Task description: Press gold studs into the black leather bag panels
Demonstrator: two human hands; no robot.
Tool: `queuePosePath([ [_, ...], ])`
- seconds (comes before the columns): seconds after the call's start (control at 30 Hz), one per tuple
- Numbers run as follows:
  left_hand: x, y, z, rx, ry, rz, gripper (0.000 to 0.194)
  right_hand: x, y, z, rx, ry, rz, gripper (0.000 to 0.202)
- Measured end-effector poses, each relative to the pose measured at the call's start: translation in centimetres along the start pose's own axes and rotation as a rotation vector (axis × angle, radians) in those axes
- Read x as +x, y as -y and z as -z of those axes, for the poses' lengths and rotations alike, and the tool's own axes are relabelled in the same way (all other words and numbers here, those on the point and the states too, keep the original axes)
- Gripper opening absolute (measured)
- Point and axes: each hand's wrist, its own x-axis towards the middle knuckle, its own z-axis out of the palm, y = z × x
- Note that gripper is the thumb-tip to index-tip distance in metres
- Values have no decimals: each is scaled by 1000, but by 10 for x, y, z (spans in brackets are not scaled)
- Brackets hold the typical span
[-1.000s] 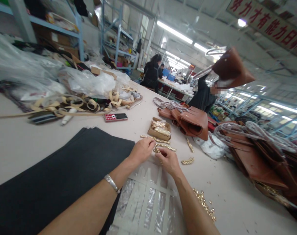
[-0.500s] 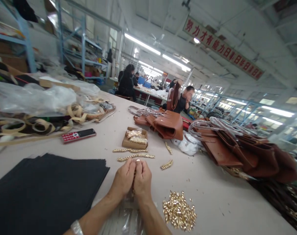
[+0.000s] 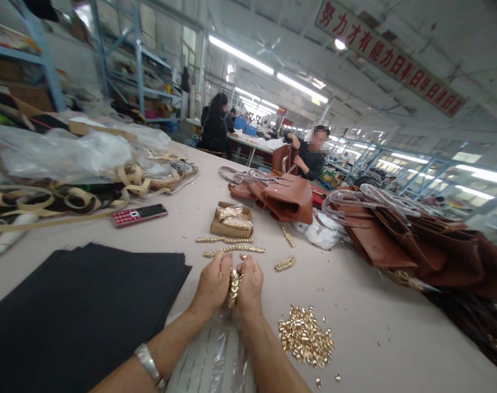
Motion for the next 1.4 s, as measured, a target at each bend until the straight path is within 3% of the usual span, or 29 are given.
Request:
queuePosePath([
  [0.07, -1, -1, -1, -68, 33, 49, 28, 1, 5, 2, 149, -21, -156, 33],
  [0.13, -1, -1, -2, -141, 96, 96, 31, 3, 8, 5, 199, -37, -210, 32],
  [0.27, -2, 4, -7, -226, 191, 143, 36, 7, 8, 13, 158, -48, -126, 35],
  [0.37, -2, 10, -10, -249, 219, 149, 60, 9, 7, 16, 143, -61, -94, 35],
  [0.6, -4, 10, -12, -350, 268, 176, 70, 9, 15, 17, 221, -102, -170, 37],
  [0.8, -4, -1, -8, -412, 242, 270, 65, 20, 19, 28, 348, -124, -261, 31],
  [1.0, 6, 10, -4, -348, 176, 286, 49, 33, 20, 39, 385, -208, -199, 22],
  [1.23, 22, 29, 4, -216, 116, 212, 29, 48, 10, 56, 308, -277, -152, 25],
  [1.4, 32, 35, 15, -82, 49, 130, 18, 56, -3, 60, 174, -220, -126, 35],
])
